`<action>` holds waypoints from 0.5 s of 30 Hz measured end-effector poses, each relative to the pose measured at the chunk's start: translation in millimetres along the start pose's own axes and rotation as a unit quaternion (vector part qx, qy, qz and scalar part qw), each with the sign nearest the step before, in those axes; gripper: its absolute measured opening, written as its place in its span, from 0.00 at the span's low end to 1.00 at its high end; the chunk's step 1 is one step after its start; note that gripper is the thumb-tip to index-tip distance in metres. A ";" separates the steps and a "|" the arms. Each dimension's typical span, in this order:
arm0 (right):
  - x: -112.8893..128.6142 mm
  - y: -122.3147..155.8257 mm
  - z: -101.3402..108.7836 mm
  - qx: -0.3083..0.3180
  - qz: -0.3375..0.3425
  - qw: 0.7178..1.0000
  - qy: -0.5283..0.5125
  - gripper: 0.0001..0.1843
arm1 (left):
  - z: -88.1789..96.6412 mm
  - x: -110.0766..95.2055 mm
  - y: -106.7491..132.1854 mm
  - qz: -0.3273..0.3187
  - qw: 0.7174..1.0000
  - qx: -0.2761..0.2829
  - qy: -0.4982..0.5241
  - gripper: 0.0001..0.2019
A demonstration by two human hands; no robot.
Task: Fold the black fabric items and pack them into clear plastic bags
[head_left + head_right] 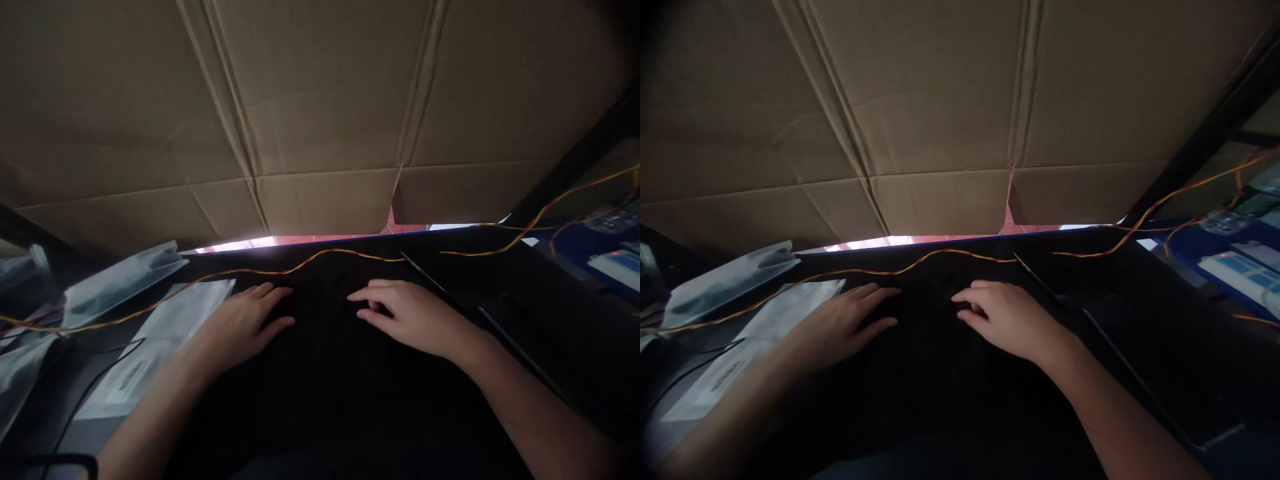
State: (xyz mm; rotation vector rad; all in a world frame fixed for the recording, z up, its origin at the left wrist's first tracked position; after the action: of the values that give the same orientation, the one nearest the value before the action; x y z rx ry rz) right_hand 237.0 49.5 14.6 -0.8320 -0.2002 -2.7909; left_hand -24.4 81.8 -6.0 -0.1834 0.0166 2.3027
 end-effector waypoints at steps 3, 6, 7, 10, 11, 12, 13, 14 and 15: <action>0.4 -1.5 -13.2 0.047 0.015 0.998 0.031 0.20 | -0.7 0.4 -1.4 -0.018 1.000 -0.018 0.005 0.25; -5.6 -3.9 -15.1 0.062 0.012 0.997 0.044 0.20 | 1.2 0.2 -1.1 -0.029 0.999 -0.017 0.013 0.26; -7.4 -4.6 -14.6 0.064 0.013 0.997 0.045 0.20 | 4.1 -1.8 -0.9 -0.032 0.999 -0.015 0.009 0.27; -7.0 -5.5 -8.7 0.035 0.022 0.998 0.040 0.19 | 19.5 -18.5 -0.2 -0.058 0.998 -0.012 0.011 0.25; -4.6 -5.0 -5.8 0.017 0.029 0.999 0.033 0.19 | 24.1 -27.1 -0.1 -0.072 0.997 -0.005 0.030 0.22; -1.2 -4.0 -3.3 0.004 0.036 0.999 0.024 0.18 | 26.8 -36.5 0.0 -0.087 0.994 0.011 0.060 0.18; 2.8 -2.6 -1.9 -0.002 0.043 0.999 0.011 0.17 | 27.0 -45.8 0.2 -0.100 0.989 0.034 0.098 0.15; 7.3 -0.8 -2.3 0.005 0.050 0.999 -0.002 0.15 | 24.8 -54.3 0.7 -0.109 0.983 0.062 0.136 0.16; 11.9 1.2 -4.3 0.024 0.057 0.998 -0.016 0.12 | 20.6 -61.5 1.3 -0.114 0.975 0.091 0.167 0.19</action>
State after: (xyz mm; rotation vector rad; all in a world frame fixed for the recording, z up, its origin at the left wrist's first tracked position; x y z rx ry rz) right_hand 225.3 45.4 17.7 -0.8488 -0.2162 -2.6573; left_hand 12.8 37.2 22.8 -0.4513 0.3577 2.0048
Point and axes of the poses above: each hand's wrist, its own y-axis away from the middle knuckle, its own z-axis out of the back of the hand, x = y × z, the point moved 7 cm from there along -y, towards the middle knuckle, and after that the axes turned 11 degrees about -z, right-handed, at the moved point
